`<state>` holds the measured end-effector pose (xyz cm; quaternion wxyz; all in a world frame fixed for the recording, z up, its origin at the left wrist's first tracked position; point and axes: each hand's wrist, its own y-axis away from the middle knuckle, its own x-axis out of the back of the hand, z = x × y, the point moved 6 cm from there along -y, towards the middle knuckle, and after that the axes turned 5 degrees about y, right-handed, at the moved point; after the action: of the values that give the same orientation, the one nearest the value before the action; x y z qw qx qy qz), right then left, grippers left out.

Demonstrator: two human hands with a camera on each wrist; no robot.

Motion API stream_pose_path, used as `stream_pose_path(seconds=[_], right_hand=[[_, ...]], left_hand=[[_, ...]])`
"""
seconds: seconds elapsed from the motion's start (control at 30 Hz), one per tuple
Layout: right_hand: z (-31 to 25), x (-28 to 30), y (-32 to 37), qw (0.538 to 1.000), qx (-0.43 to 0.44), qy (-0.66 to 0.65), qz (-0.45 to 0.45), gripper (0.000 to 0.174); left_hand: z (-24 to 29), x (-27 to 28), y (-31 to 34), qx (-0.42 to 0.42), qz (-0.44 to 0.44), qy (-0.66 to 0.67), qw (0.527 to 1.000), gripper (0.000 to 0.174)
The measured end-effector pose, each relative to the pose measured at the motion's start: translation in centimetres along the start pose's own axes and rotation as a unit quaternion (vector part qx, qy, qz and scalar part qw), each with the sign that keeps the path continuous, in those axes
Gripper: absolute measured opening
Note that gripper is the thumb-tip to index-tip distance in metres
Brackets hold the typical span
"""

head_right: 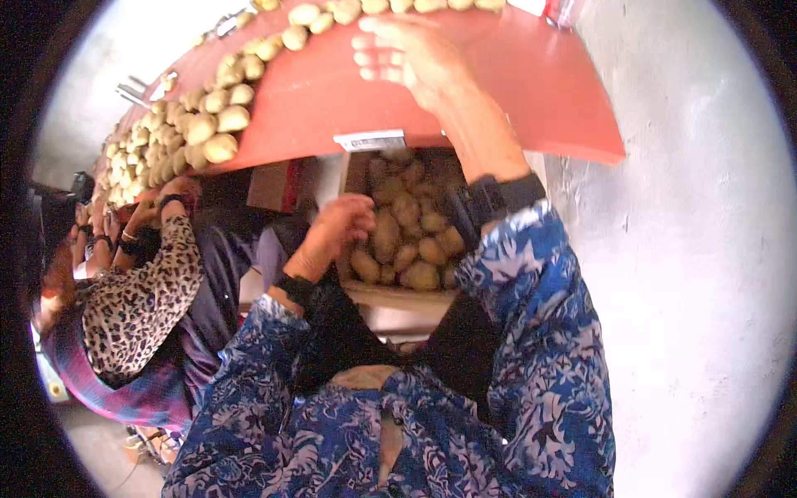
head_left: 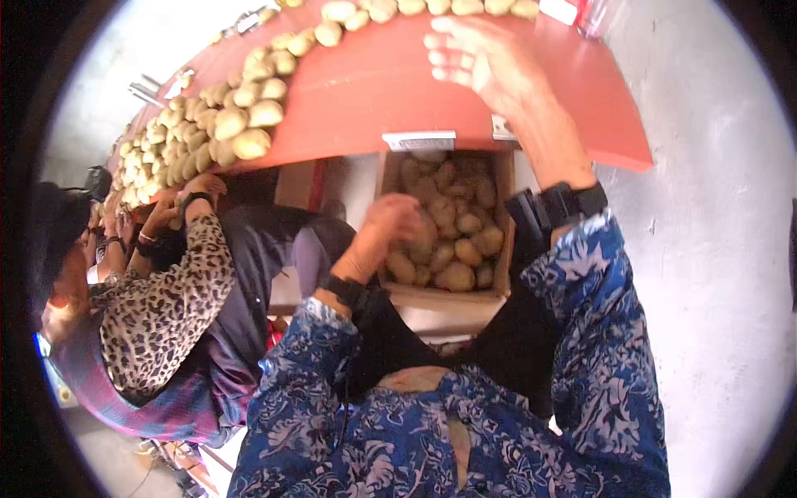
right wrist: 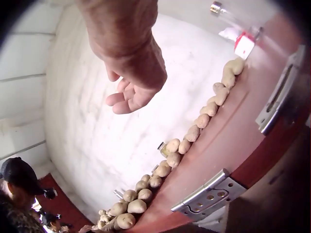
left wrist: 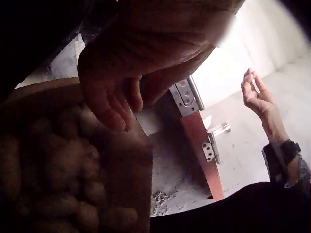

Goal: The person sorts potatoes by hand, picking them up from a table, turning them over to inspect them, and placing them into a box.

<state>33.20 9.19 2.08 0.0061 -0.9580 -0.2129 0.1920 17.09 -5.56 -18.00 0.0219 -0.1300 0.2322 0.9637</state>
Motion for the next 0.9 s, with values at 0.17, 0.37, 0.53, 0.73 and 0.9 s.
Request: stream_pose_path(seconds=[0.17,0.37,0.53,0.73,0.9], right_hand=[[0.6,-0.4,-0.5,0.999,-0.004,-0.037,0.013,0.022],[1.1,-0.3,-1.0,1.000,-0.014,-0.009,0.018,0.025],[1.6,-0.7,-1.2,1.000,-0.016,0.006,0.003,0.027],[2.2,-1.0,-1.4,1.000,-0.023,0.005,-0.004,0.026],[2.3,-0.8,-1.7,1.000,-0.015,0.001,-0.018,0.029]], left_hand=[[-3.1,2.9,-0.9,0.018,0.128,0.047,0.991,0.028],[-6.5,3.5,-2.4,0.021,0.146,0.093,0.985,0.035],[-7.6,2.9,-4.4,-0.027,0.161,-0.180,0.970,0.042],[-11.7,1.0,-5.8,-0.029,0.158,-0.311,0.937,0.053],[-8.8,-1.0,-4.3,-0.006,0.053,-0.507,0.860,0.066]])
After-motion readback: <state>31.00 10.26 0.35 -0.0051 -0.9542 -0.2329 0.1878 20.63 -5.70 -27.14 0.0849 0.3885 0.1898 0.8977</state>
